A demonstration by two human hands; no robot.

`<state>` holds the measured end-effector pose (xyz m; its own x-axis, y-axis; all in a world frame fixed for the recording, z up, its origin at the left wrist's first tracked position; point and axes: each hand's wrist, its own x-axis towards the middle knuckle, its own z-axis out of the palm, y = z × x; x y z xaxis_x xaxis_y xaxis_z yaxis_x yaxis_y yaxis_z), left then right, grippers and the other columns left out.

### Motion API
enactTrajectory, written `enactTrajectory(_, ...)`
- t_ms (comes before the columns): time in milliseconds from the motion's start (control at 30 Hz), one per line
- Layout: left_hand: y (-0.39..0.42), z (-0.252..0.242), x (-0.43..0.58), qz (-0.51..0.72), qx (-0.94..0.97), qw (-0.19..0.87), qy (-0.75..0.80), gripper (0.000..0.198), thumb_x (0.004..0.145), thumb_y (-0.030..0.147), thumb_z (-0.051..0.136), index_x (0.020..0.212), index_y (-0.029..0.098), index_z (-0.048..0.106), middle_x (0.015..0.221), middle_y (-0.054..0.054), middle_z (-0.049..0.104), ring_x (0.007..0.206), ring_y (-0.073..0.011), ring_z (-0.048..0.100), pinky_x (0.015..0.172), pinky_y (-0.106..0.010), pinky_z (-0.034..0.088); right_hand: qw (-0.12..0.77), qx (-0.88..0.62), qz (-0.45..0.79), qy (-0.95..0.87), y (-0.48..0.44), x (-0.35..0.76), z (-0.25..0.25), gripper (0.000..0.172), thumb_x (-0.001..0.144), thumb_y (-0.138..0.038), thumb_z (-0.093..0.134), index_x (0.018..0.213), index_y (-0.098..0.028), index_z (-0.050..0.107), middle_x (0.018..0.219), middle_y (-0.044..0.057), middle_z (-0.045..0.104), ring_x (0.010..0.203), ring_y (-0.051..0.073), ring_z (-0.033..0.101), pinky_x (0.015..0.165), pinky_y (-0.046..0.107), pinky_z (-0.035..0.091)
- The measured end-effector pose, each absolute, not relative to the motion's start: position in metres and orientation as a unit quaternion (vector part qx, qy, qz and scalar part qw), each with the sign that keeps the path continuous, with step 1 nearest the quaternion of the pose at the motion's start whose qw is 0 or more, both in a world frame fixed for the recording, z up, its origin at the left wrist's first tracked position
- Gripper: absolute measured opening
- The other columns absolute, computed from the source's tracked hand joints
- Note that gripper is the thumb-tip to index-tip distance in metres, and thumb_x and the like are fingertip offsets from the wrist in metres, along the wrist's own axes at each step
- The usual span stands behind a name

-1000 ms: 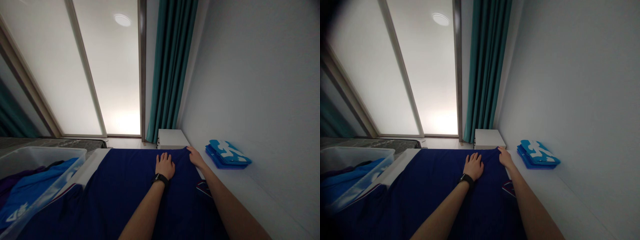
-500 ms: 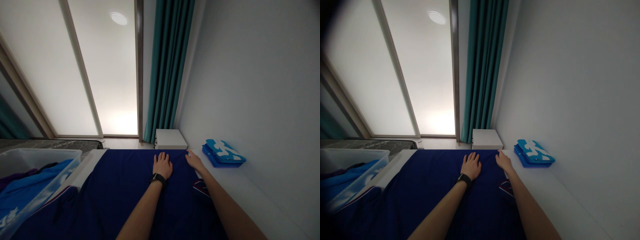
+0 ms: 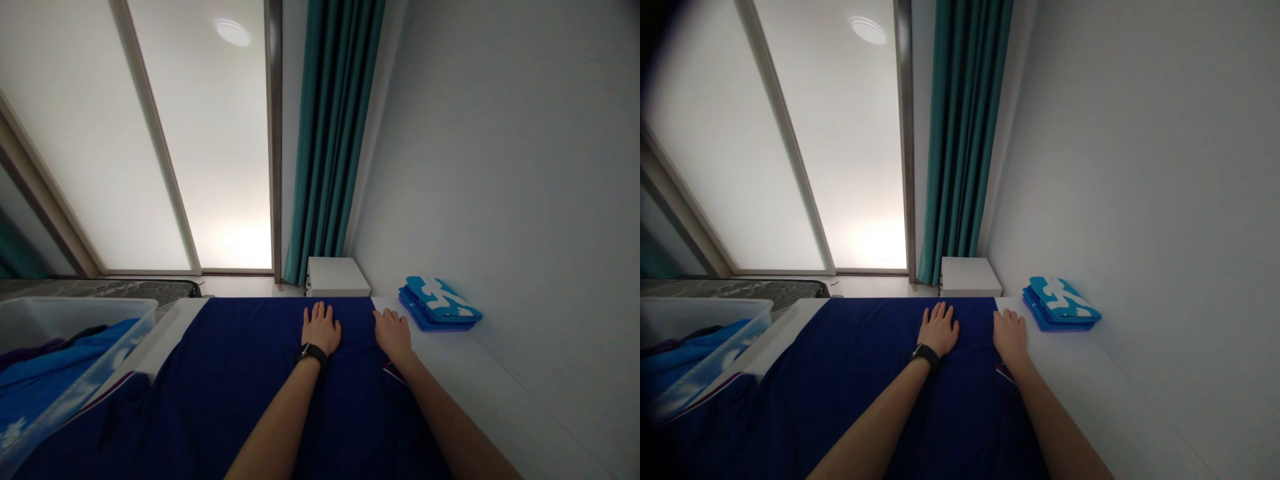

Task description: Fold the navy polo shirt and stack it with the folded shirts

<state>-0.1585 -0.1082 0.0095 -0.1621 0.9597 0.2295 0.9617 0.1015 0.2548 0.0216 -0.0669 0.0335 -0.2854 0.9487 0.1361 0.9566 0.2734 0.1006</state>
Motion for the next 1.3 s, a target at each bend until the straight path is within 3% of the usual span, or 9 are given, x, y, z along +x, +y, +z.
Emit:
enactTrajectory(267,-0.109,0.007,-0.162,-0.187,-0.649,0.007,-0.737,0.048,0.093,0.028,0.033,0.136,0.015,0.05,0.147,-0.011,0.045,0.139,-0.0234,0.034,0.116,-0.047,0.022,0.029,-0.504,-0.035,-0.863,-0.084,-0.035,0.021,0.048,0.095,-0.02,0.027,0.138,-0.012,0.048,0.144,0.013,0.047,0.131,0.022,0.042,0.105,0.032,0.031)
enactTrajectory(500,-0.108,0.008,-0.164,-0.215,-0.64,-0.003,-0.738,0.047,0.091,0.022,0.035,0.134,0.014,0.05,0.143,-0.01,0.049,0.138,-0.0223,0.036,0.116,-0.045,0.022,0.029,-0.519,0.026,-0.854,-0.086,-0.044,0.0,0.06,0.097,-0.036,0.021,0.149,-0.008,0.028,0.157,0.011,0.023,0.145,0.023,0.017,0.117,0.042,0.01)
enactTrajectory(733,-0.115,0.022,-0.181,-0.246,-0.622,0.027,-0.743,0.048,0.091,0.022,0.037,0.139,0.016,0.043,0.144,-0.009,0.048,0.138,-0.0214,0.033,0.118,-0.041,0.019,0.021,-0.518,0.049,-0.854,-0.08,-0.043,0.007,0.065,0.097,-0.045,0.021,0.151,-0.009,0.023,0.158,0.009,0.018,0.146,0.02,0.011,0.118,0.04,0.006)
enactTrajectory(933,-0.145,0.032,-0.266,-0.174,-0.67,0.044,-0.721,0.045,0.093,0.025,0.036,0.137,0.021,0.046,0.144,-0.005,0.048,0.136,-0.0199,0.037,0.118,-0.038,0.019,-0.006,-0.513,0.059,-0.856,-0.054,-0.041,0.007,0.066,0.097,-0.05,0.016,0.152,-0.013,0.021,0.159,0.006,0.017,0.146,0.016,0.011,0.118,0.041,0.006)
enactTrajectory(1167,-0.183,0.015,-0.349,-0.075,-0.62,0.002,-0.781,0.052,0.097,0.041,0.028,0.145,0.023,0.039,0.154,-0.005,0.034,0.143,-0.021,0.026,0.117,-0.044,0.019,-0.017,-0.523,0.047,-0.851,-0.04,-0.046,0.004,0.062,0.098,-0.044,0.019,0.151,-0.013,0.022,0.158,0.007,0.019,0.146,0.019,0.011,0.117,0.047,0.004)
enactTrajectory(1300,-0.185,0.012,-0.358,-0.061,-0.627,-0.01,-0.777,0.055,0.097,0.044,0.025,0.148,0.024,0.034,0.157,-0.003,0.028,0.145,-0.0199,0.021,0.117,-0.044,0.016,-0.004,-0.543,0.031,-0.839,-0.046,-0.048,0.002,0.063,0.098,-0.049,0.02,0.152,-0.015,0.021,0.16,0.009,0.011,0.147,0.023,0.003,0.116,0.051,0.001)
